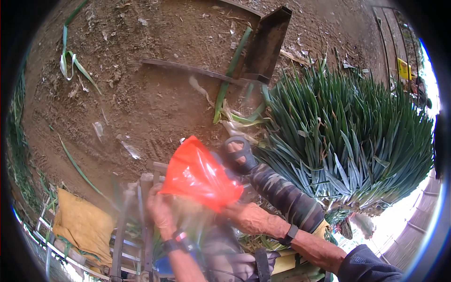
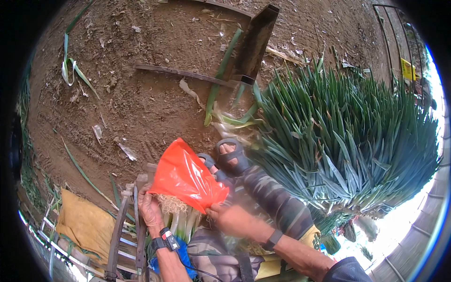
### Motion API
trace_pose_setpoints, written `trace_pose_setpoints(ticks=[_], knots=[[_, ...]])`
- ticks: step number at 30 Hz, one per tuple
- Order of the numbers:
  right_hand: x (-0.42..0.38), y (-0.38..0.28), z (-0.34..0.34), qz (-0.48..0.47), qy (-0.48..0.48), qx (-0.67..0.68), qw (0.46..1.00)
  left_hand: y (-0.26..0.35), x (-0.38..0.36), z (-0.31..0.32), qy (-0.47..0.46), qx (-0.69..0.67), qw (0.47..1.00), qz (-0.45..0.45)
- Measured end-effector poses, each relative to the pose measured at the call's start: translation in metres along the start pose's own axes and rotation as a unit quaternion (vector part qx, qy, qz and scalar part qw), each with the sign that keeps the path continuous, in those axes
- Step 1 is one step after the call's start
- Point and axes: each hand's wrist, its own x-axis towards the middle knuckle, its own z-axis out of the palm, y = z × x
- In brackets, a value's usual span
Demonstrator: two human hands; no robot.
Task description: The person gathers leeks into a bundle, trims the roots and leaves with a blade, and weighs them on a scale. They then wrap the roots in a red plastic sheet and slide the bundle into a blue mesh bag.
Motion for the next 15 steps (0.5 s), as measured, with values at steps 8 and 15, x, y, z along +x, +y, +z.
trace_pose_setpoints(ticks=[8,15], knots=[[-0.003,0.004,-0.005,-0.015,0.037,0.023,0.999,0.003,-0.011,-0.007,0.037,0.094,0.995,0.024],[-0.009,0.003,-0.007,-0.012,0.013,-0.045,0.999,0.005,-0.021,-0.002,0.07,0.214,0.973,0.048]])
